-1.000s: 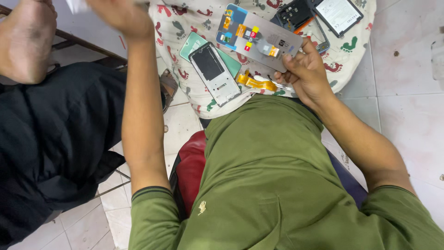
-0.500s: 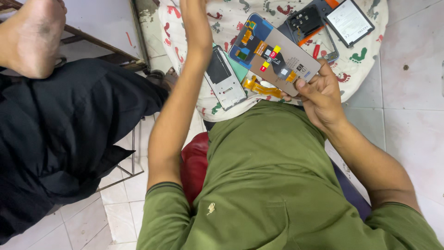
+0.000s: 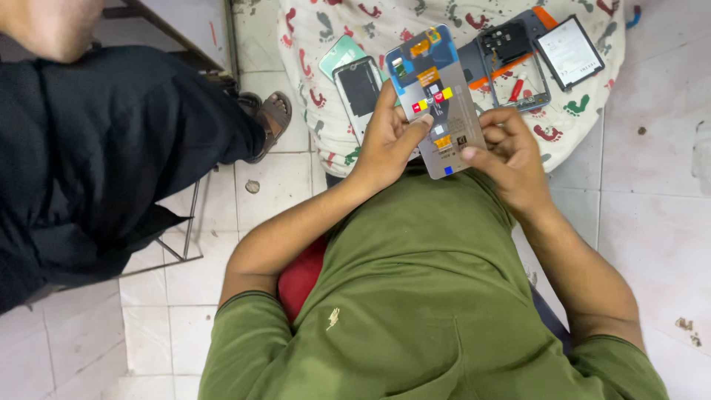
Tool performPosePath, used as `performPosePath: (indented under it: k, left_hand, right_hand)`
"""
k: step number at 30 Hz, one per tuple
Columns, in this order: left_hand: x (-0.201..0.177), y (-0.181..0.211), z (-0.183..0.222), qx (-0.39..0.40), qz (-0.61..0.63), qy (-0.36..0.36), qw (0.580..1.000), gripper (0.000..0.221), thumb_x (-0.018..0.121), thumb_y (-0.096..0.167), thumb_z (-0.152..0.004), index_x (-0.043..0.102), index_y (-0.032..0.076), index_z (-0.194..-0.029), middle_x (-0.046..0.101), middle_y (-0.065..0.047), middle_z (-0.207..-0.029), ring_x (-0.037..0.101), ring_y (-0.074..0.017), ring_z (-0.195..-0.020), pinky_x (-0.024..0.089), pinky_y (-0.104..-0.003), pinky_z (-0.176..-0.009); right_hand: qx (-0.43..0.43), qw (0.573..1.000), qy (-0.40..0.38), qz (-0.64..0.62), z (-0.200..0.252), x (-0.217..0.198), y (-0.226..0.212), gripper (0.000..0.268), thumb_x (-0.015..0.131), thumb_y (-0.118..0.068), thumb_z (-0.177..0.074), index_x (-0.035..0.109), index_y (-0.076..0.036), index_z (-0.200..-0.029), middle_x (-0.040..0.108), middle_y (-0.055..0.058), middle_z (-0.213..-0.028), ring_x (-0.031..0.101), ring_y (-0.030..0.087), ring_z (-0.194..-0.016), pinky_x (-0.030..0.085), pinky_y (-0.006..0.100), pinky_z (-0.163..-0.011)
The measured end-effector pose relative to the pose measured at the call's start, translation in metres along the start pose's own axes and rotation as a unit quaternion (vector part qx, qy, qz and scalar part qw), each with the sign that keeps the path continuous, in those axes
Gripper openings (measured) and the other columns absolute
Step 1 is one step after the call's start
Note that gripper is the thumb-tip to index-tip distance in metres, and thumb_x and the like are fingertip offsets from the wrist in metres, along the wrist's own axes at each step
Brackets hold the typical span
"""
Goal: The person handles a disassembled smartphone and a replacement screen assembly. They peel protective films from the screen, connect a ribbon cable to the motherboard, and reposition components. The person works on a table with other phone parts and tools nearby.
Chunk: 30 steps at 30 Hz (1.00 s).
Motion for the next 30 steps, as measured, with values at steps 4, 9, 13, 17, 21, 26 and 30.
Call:
performPosePath:
  k: [4,9,13,17,21,26,30]
  left_hand:
    - [0.001,0.007,0.003,-0.023,-0.047,-0.035,0.998,0.066,0.059,-0.004,-0.105,0.025,0.004,-0.16,0.066,-0.014,-0.129,0.067,-0.0149,-0.115,0.057,-0.033,-0.101]
    - [0.013,0.017,0.015,-0.084,-0.097,-0.101,0.987,0.077,0.064,0.002,-0.101,0.018,0.007,-0.163,0.069,-0.01,-0.125,0.07,-0.013,-0.114,0.061,-0.031,-0.098]
    - [0.018,0.032,0.027,-0.113,-0.211,-0.114,0.964,0.085,0.064,0.006,-0.099,0.013,0.012,-0.166,0.077,-0.01,-0.103,0.076,-0.0134,-0.096,0.062,-0.03,-0.089]
    - [0.016,0.039,0.03,-0.09,-0.218,-0.121,0.964,0.086,0.064,0.007,-0.1,0.01,0.011,-0.166,0.076,-0.01,-0.11,0.079,-0.0151,-0.101,0.065,-0.031,-0.091]
    - [0.013,0.037,0.033,-0.085,-0.243,-0.126,0.958,0.088,0.065,0.007,-0.1,0.007,0.01,-0.166,0.076,-0.01,-0.11,0.08,-0.0174,-0.099,0.065,-0.032,-0.092]
    - [0.01,0.039,0.031,-0.082,-0.243,-0.144,0.956,0.091,0.065,0.007,-0.098,0.004,0.01,-0.166,0.077,-0.011,-0.112,0.081,-0.0183,-0.1,0.066,-0.032,-0.092]
    - [0.012,0.045,0.032,-0.09,-0.256,-0.144,0.951,0.093,0.064,0.007,-0.097,0.002,0.011,-0.166,0.076,-0.011,-0.115,0.08,-0.0183,-0.102,0.066,-0.031,-0.087]
  right_hand:
    - [-0.126,0.985,0.049,0.105,0.01,-0.012,-0.016,0.033,0.069,-0.009,-0.106,0.053,-0.008,-0.134,0.059,0.012,-0.132,0.063,0.02,-0.12,0.054,0.032,-0.106]
    - [-0.237,0.849,-0.015,0.472,0.016,0.001,-0.022,0.02,0.081,-0.012,-0.096,0.076,-0.013,-0.116,0.045,0.016,-0.155,0.04,0.033,-0.143,0.035,0.046,-0.118]
    - [-0.254,0.822,-0.056,0.507,0.012,0.013,-0.025,0.022,0.081,-0.015,-0.094,0.081,-0.02,-0.116,0.038,0.015,-0.166,0.027,0.036,-0.15,0.023,0.049,-0.127]
    - [-0.281,0.797,-0.079,0.529,0.008,0.017,-0.025,0.021,0.084,-0.016,-0.095,0.081,-0.02,-0.115,0.034,0.016,-0.167,0.02,0.036,-0.151,0.023,0.049,-0.125]
    - [-0.283,0.789,-0.103,0.535,0.009,0.017,-0.026,0.018,0.084,-0.018,-0.097,0.08,-0.02,-0.114,0.031,0.017,-0.17,0.015,0.036,-0.153,0.019,0.049,-0.125]
    - [-0.253,0.794,-0.125,0.539,0.0,0.018,-0.03,0.016,0.086,-0.026,-0.089,0.077,-0.019,-0.1,0.033,0.016,-0.169,0.014,0.038,-0.156,0.015,0.056,-0.125]
    - [-0.255,0.807,-0.105,0.522,-0.005,0.021,-0.033,0.023,0.086,-0.033,-0.093,0.074,-0.015,-0.102,0.033,0.013,-0.171,0.015,0.035,-0.155,0.018,0.052,-0.125]
Point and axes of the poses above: each hand's wrist, its own z-axis away from the middle knuckle, its own x-axis out of the palm, y = z × x, the point moved 3 cm from there along -z, towards the middle knuckle
